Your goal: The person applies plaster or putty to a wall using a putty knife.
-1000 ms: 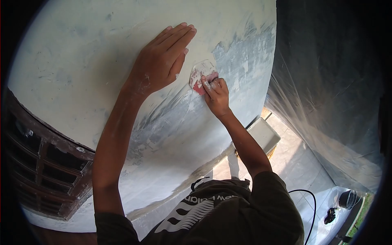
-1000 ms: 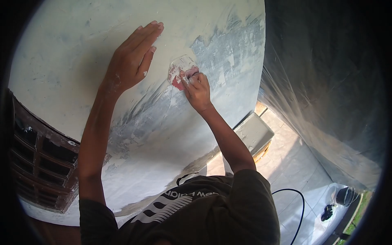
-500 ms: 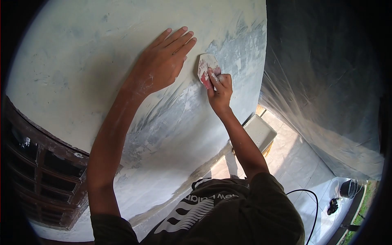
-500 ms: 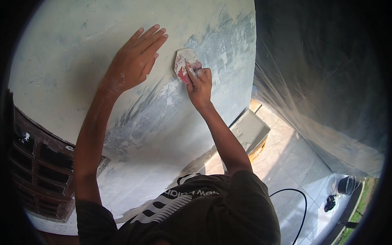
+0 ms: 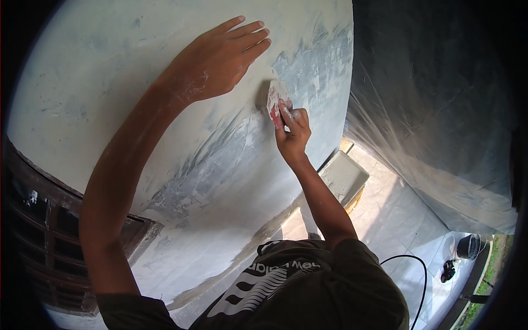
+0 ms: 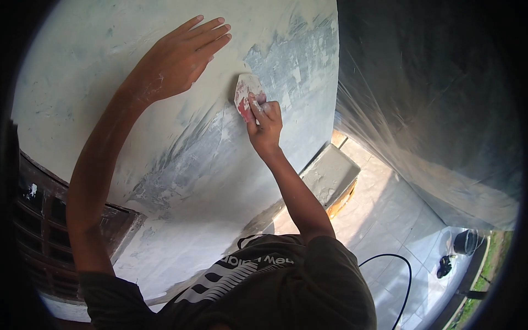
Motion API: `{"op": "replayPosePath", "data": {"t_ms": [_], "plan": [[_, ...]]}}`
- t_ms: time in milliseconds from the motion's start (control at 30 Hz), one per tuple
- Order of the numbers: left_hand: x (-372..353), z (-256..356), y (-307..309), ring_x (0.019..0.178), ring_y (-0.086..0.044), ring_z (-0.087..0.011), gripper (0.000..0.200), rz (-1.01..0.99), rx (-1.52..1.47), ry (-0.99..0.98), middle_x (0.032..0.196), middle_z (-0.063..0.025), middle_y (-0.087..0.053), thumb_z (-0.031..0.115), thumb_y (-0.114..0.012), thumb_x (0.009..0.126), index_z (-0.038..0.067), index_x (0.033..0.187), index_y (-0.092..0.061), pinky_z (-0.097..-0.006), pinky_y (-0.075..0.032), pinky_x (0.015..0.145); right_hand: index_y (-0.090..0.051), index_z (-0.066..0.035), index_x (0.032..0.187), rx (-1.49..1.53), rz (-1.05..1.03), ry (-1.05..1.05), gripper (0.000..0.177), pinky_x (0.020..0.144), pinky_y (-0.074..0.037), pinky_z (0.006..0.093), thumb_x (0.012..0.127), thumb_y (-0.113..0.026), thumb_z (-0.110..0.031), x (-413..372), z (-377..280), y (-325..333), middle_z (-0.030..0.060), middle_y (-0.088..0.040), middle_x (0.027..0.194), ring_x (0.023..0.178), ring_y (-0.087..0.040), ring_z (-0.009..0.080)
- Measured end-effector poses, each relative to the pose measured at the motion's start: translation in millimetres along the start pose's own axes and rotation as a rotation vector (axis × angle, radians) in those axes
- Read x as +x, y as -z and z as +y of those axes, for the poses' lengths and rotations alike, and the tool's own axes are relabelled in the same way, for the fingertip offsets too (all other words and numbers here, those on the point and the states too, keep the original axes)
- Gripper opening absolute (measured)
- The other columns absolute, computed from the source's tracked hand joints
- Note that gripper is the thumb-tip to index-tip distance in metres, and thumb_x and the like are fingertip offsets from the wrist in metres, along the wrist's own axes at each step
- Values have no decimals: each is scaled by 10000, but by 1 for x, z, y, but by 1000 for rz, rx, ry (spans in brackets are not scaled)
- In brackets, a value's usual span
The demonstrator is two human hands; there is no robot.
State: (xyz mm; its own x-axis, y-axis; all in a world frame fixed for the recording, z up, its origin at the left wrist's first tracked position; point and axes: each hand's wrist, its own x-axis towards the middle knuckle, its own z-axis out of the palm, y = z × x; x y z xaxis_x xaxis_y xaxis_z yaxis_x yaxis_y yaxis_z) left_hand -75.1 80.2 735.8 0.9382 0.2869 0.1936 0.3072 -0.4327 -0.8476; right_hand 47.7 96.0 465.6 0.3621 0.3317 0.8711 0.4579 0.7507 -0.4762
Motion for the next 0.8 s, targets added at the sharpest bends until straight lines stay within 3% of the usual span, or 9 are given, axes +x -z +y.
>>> {"op": "replayPosePath", "data": {"t_ms": [133, 267, 400, 567, 633, 800], "plan": [[11, -1, -1, 1354, -486, -233, 390, 3, 38, -34, 1408, -94, -569, 110, -627, 941, 65, 1326, -589, -409, -327, 1181, -665, -17, 1233, -129, -38, 56, 574, 762, -497, 376, 668, -708, 80, 25, 5, -22, 105, -581, 887, 857, -526, 301], [16, -6, 0, 1344, -498, -231, 387, -16, 94, -55, 1403, -90, -574, 114, -627, 944, 79, 1328, -589, -402, -343, 1172, -605, -13, 1308, -92, -172, -7, 665, 794, -502, 399, 658, -713, 77, -30, -6, -27, 126, -572, 904, 900, -540, 324], [16, -14, 0, 1340, -502, -227, 394, -27, 87, -63, 1398, -86, -578, 120, -624, 947, 73, 1336, -579, -390, -336, 1176, -632, -9, 1278, 43, -165, -1, 619, 760, -492, 375, 674, -714, 99, -73, -29, -11, 98, -572, 883, 869, -530, 295], [12, -21, -3, 1338, -505, -218, 391, -59, 111, -113, 1401, -82, -575, 124, -608, 957, 63, 1341, -570, -381, -320, 1185, -658, -27, 1257, 79, -49, 23, 606, 749, -485, 358, 671, -708, 122, -15, -27, -10, 61, -559, 863, 838, -507, 274], [12, -23, -1, 1338, -505, -219, 389, -58, 121, -108, 1401, -83, -575, 124, -606, 958, 64, 1341, -571, -381, -320, 1185, -659, -43, 1260, -75, -69, 158, 637, 767, -489, 356, 645, -707, 116, 10, -23, -15, 56, -545, 867, 848, -496, 275], [10, -26, 5, 1339, -506, -222, 388, -57, 141, -97, 1402, -85, -574, 127, -602, 962, 65, 1343, -570, -383, -319, 1186, -646, -49, 1275, -93, -158, 226, 653, 768, -489, 363, 643, -702, 109, -25, 6, -29, 66, -534, 864, 852, -497, 282]]}}
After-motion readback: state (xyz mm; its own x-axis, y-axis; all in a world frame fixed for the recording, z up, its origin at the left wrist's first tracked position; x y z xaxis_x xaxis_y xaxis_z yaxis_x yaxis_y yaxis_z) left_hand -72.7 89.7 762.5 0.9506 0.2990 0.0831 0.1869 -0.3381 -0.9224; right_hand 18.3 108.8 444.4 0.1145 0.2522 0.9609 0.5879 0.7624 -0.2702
